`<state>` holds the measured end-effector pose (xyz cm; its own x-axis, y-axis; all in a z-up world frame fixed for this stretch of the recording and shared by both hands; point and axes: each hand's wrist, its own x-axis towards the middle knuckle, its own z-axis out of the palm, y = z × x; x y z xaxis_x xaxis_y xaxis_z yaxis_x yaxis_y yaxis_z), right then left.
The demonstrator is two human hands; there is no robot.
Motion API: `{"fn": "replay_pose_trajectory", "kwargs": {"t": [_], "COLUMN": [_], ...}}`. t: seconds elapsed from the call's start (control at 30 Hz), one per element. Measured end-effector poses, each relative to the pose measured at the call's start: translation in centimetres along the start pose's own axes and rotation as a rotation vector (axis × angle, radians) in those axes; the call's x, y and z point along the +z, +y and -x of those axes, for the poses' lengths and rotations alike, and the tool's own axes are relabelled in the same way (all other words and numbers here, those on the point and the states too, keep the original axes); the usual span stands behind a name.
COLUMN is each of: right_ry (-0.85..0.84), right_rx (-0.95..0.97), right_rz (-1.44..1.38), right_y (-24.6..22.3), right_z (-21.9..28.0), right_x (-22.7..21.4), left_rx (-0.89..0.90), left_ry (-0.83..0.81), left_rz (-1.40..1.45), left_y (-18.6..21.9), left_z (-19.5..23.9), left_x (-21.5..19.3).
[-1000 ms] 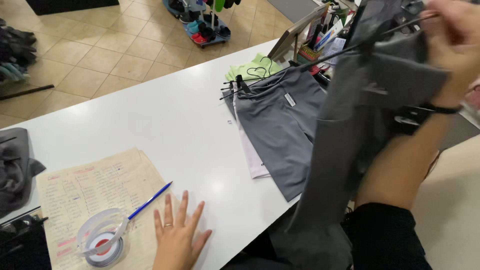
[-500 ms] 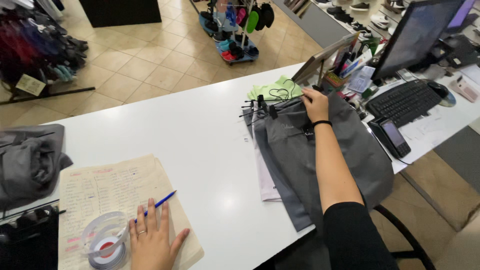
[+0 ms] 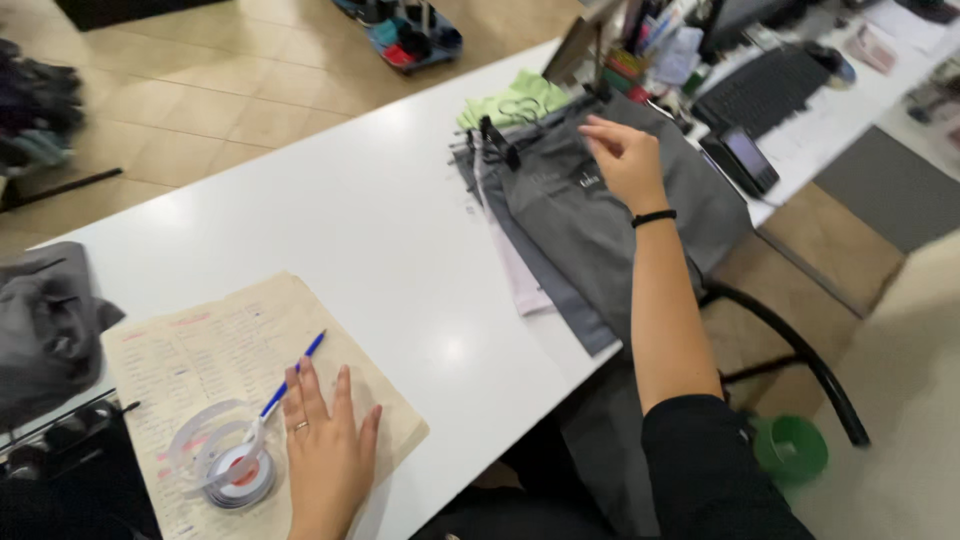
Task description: The person handles several pairs of shorts, checks the labels on the tags, and writes information onto an inventory log sheet using a pen. They then hang the shorts onto a clothing rack.
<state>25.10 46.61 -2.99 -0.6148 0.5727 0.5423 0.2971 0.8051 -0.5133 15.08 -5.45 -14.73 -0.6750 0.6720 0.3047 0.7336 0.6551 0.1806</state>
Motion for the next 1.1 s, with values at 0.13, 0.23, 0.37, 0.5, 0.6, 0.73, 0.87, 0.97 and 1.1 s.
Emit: {"fn": "replay_pose_trajectory", "kwargs": {"t": [0.13, 0.23, 0.37, 0.5, 0.6, 0.73, 0.87, 0.97, 1.1], "right_ry": [-0.288, -0.324, -0.097, 0.149, 0.274, 0.131, 0.049, -0.107, -0.178], "right_rx": [0.312, 0.464, 0.662, 0.991, 1.326, 1.463, 1.26, 1.166, 1.03], "right_rz": [-0.347, -0.439, -0.542, -0.455, -0.378, -0.089, 0.083, 0.214, 0.211], "right_y": [-4.8, -5.9, -4.3, -0.9, 1.9, 6.9, 14.7, 19.2, 25.8], "right_z": [9.7, 17.8, 30.3, 42.7, 49.6, 54.1, 54.5, 51.1, 48.8], "right_x": [-4.1, -6.9, -10.1, -11.5, -11.6, -10.9, -8.6, -6.7, -4.2], "left_rx": [0.15, 0.216, 0.271, 0.335, 0.351, 0.366, 0.403, 0.346, 0.288], "left_ry": [0.018, -0.018, -0.086, -0.136, -0.116, -0.103, -0.025, 0.01, 0.053], "left_rz": [0.348, 0.546, 0.683, 0.735, 0.673, 0.687, 0.701, 0.686, 0.697], "left_y": [2.6, 3.4, 4.0, 4.7, 4.8, 5.1, 6.7, 9.5, 14.3], "left_z": [1.9, 3.7, 6.3, 7.0, 7.6, 7.8, 7.8, 7.9, 8.9], "left_x": [-3.3, -3.5, -2.6, -2.3, -2.2, -2.0, -2.3, -3.6, -4.5]}}
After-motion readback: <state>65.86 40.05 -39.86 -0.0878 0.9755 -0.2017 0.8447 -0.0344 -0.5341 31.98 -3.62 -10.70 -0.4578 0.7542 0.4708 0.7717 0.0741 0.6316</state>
